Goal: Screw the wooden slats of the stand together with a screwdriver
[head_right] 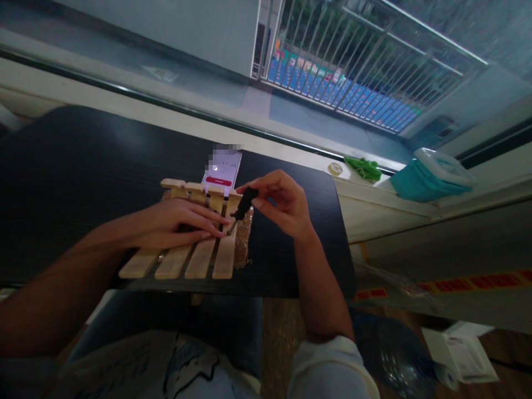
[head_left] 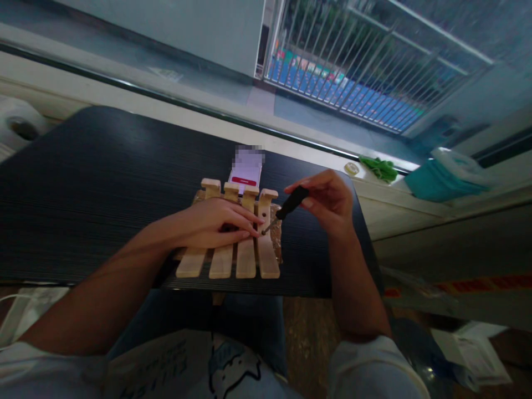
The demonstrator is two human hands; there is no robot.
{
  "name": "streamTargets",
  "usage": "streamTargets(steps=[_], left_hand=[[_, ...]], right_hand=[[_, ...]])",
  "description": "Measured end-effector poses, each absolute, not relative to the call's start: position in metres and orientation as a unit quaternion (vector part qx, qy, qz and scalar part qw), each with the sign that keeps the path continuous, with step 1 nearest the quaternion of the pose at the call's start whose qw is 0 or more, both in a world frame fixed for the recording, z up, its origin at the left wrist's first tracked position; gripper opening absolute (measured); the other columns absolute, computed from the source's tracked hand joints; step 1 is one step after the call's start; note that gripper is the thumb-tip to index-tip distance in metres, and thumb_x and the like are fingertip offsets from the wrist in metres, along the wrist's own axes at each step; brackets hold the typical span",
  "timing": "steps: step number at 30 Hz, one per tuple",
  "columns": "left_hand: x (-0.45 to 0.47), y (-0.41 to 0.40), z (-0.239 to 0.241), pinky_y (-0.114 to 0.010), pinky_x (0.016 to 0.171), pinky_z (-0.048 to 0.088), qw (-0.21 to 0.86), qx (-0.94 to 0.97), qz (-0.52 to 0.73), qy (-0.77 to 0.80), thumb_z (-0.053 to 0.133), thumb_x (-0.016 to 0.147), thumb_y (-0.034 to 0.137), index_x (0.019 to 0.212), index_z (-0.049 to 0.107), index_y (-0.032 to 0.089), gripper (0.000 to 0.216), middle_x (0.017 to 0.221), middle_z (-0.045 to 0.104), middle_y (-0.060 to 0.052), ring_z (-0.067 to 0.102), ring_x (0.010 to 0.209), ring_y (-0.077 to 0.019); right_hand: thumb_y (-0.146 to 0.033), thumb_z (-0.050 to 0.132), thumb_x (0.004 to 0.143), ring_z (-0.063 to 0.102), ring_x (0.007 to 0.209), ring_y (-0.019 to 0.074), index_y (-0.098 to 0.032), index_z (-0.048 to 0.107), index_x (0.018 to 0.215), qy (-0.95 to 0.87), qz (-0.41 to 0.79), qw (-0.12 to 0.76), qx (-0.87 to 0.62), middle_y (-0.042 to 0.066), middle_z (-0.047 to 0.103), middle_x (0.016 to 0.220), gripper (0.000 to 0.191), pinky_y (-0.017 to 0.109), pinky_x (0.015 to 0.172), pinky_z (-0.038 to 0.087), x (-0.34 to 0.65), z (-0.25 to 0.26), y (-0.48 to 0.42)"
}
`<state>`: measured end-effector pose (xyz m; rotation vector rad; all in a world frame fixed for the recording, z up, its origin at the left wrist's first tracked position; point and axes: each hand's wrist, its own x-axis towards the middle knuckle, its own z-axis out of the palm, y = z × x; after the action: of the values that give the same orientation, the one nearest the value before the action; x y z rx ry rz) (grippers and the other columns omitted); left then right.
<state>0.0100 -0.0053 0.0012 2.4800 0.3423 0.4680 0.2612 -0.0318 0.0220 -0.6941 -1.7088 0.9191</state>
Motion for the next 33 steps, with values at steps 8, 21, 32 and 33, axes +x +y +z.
streamTargets(steps=[8, 21, 32, 33], left_hand=[[0.0104, -0.0063, 0.0023, -0.026, 0.092, 0.052, 0.303, 0.927, 0.177, 0.131, 0.053, 0.091, 0.019, 0.1, 0.078, 0.018, 0.026, 0.119, 0.072, -0.007, 0.069, 0.106, -0.0182], [0.0101, -0.006, 0.0028, -0.028, 0.092, 0.053, 0.305, 0.927, 0.175, 0.132, 0.054, 0.091, 0.018, 0.1, 0.077, 0.021, 0.026, 0.12, 0.071, -0.006, 0.069, 0.107, -0.0184], [0.0103, -0.006, 0.0027, -0.028, 0.092, 0.053, 0.303, 0.928, 0.173, 0.132, 0.052, 0.092, 0.021, 0.101, 0.077, 0.02, 0.027, 0.12, 0.071, -0.007, 0.069, 0.107, -0.0179], [0.0104, -0.0062, 0.0028, -0.028, 0.092, 0.053, 0.305, 0.927, 0.174, 0.131, 0.052, 0.092, 0.02, 0.101, 0.077, 0.02, 0.027, 0.12, 0.071, -0.007, 0.069, 0.107, -0.0178]], right_hand=[[-0.041, 0.077, 0.071, 0.058, 0.065, 0.0101, -0.028, 0.061, 0.095, -0.706, 0.341, 0.528, -0.326, -0.004, 0.06, 0.081, 0.031, 0.028, 0.057, 0.052, 0.2621, 0.0167, -0.0262], [-0.044, 0.081, 0.065, 0.047, 0.061, 0.0114, -0.028, 0.056, 0.084, -0.71, 0.312, 0.55, -0.31, -0.005, 0.052, 0.071, 0.035, 0.027, 0.049, 0.042, 0.2578, 0.0198, -0.0238], [-0.041, 0.08, 0.068, 0.048, 0.062, 0.0114, -0.028, 0.058, 0.083, -0.726, 0.31, 0.546, -0.281, -0.004, 0.053, 0.071, 0.029, 0.026, 0.05, 0.042, 0.26, 0.019, -0.0215], [-0.043, 0.078, 0.068, 0.049, 0.063, 0.0117, -0.028, 0.059, 0.085, -0.728, 0.315, 0.539, -0.284, -0.004, 0.054, 0.073, 0.029, 0.027, 0.051, 0.043, 0.2611, 0.0188, -0.0221]])
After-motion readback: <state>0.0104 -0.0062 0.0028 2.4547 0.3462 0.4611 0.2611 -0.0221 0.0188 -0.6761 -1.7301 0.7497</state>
